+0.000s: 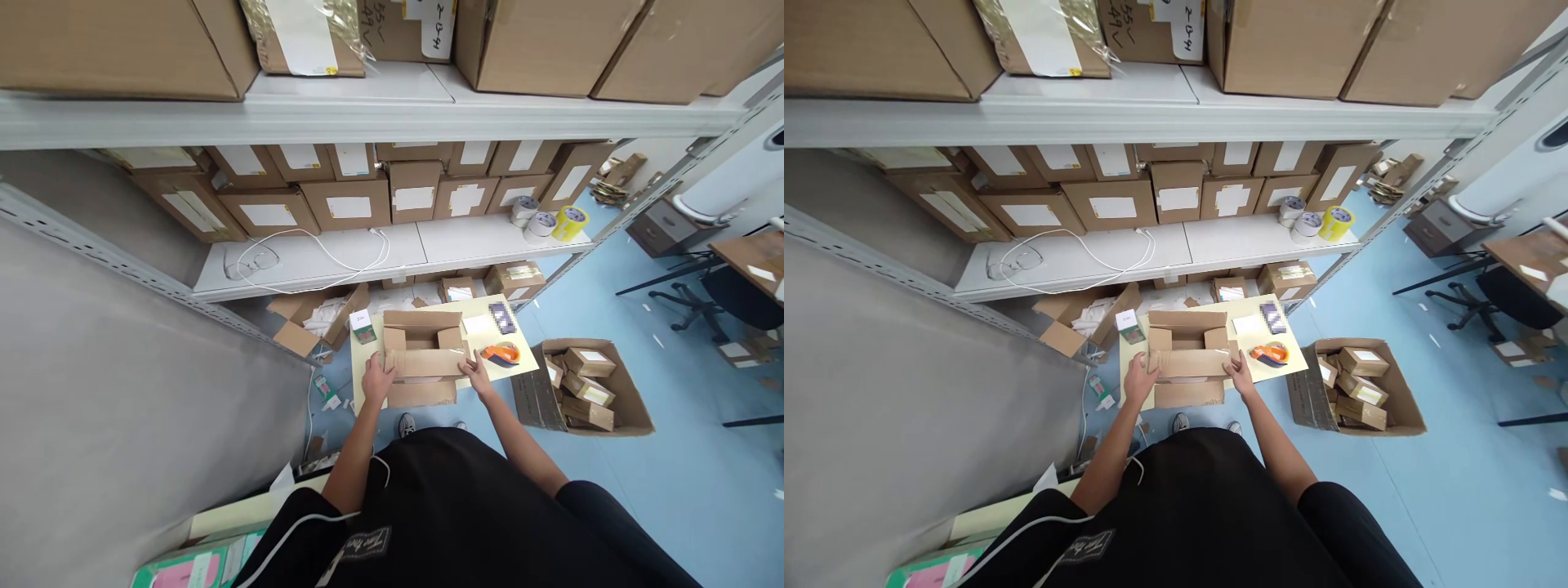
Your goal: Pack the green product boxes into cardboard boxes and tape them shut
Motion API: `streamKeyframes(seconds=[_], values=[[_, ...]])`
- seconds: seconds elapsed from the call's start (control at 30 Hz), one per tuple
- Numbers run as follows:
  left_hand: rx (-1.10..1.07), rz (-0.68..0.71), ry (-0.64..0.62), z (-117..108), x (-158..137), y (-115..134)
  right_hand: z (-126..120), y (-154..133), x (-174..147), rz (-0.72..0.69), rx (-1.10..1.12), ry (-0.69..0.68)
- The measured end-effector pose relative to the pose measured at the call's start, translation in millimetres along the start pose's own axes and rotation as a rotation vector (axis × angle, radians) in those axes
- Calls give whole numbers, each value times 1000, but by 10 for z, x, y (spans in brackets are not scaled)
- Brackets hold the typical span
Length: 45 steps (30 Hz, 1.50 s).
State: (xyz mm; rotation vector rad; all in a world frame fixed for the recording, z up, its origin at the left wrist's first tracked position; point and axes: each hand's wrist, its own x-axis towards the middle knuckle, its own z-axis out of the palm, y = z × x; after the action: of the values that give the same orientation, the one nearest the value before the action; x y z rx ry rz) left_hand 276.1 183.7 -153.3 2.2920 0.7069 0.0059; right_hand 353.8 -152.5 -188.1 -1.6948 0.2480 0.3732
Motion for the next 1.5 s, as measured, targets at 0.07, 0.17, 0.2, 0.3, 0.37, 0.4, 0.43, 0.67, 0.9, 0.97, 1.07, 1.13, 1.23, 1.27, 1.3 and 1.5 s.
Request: streamKeyframes(seconds=[0.07,0.17,0.2,0.3,0.37,0.4,0.43,0.67,0.9,0.97,1.07,1.13,1.23,1.27,1.3,1.5], values=[[20,40,-13,-94,206,95,66,48,17,29,-104,35],[-8,157,-49,-285,625,311,126,88,50,48,-242,77],[-15,186,-49,-336,765,389,130,96,60,45,-270,83],[-22,241,-96,-395,1067,564,106,122,86,33,-329,83],[-26,242,-131,-354,1124,596,84,144,99,17,-359,80],[-35,240,-125,-319,1110,584,77,156,106,7,-370,81],[-49,243,-102,-281,1075,556,73,167,111,0,-376,83],[-130,200,-122,21,642,238,117,183,121,37,-380,82],[-228,-43,-27,328,383,146,131,154,128,28,-360,94],[-206,-37,-29,340,369,151,56,120,170,11,-358,117],[-169,-10,-40,317,373,175,-194,41,289,-70,-375,169],[-141,-15,-50,302,373,205,-442,-13,406,-119,-402,198],[-66,-66,-62,304,351,262,-858,-57,620,-118,-453,225],[-45,-67,-57,309,341,280,-990,-54,696,-106,-470,232],[-31,-50,-48,313,333,295,-1114,-41,771,-93,-488,237],[20,1,-43,312,316,375,-1647,193,1125,-32,-570,108]])
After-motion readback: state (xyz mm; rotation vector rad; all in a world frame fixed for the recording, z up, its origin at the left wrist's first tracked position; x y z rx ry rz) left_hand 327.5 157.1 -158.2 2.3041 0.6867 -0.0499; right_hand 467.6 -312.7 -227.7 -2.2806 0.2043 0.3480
